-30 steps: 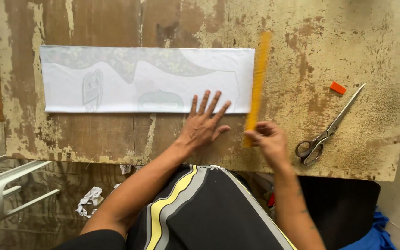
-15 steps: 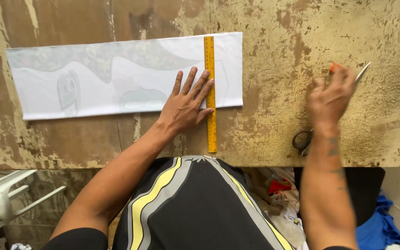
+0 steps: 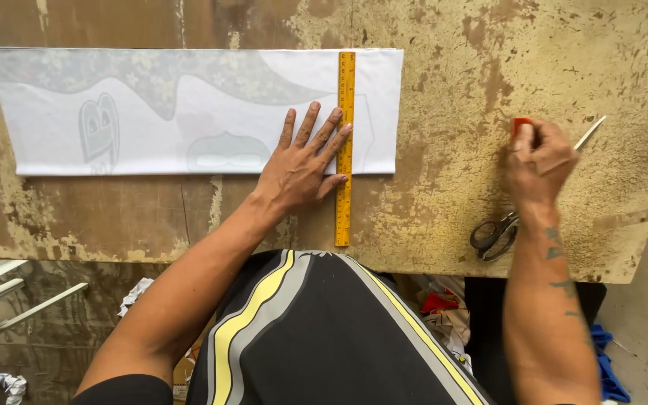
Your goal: Measuring, marking with chalk, and cutting fabric patterns for garments on a workbench.
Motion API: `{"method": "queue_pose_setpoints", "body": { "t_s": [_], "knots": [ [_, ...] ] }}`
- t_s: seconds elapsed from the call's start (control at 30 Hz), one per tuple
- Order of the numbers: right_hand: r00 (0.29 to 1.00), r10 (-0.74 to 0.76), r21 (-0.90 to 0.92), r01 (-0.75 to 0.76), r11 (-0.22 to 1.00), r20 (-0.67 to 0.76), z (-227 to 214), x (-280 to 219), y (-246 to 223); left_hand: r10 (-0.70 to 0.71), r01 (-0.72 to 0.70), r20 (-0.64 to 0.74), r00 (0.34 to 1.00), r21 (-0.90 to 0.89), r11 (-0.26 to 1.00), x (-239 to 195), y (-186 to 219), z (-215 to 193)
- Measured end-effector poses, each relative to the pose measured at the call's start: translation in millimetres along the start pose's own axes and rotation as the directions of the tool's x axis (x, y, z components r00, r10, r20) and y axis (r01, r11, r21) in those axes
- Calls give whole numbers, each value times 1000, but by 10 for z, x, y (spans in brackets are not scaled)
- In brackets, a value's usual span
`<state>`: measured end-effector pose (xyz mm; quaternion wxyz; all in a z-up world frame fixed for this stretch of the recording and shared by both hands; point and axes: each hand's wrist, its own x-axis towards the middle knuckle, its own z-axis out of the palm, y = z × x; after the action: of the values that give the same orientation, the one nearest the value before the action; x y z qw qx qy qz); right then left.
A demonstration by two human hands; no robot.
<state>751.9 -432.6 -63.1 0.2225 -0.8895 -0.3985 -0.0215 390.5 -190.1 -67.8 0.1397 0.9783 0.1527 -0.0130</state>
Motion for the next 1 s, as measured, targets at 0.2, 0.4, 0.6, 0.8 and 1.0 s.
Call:
{"method": "queue_pose_setpoints", "body": {
  "t_s": [0.2, 0.4, 0.6, 0.8, 1.0],
  "knots": [
    [924, 206, 533, -356, 767, 321, 42, -122, -1265, -95, 96, 118, 989, -5, 995, 56, 35, 74],
    [861, 145, 646, -466, 605, 487, 268, 87, -1942, -119, 122, 141, 983, -6, 993, 83, 74, -44],
    [893, 96, 587, -367, 721, 440, 893, 509, -2063, -118, 119, 118, 986, -3, 993, 95, 84, -73],
    [929, -15, 565, -212, 797, 371, 1012, 642, -2162, -140, 143, 104, 985, -25, 989, 81, 109, -81],
    [722, -61, 243, -150, 958, 689, 305, -854, -2030, -143, 145, 68, 987, -35, 989, 35, 111, -59]
  ]
}}
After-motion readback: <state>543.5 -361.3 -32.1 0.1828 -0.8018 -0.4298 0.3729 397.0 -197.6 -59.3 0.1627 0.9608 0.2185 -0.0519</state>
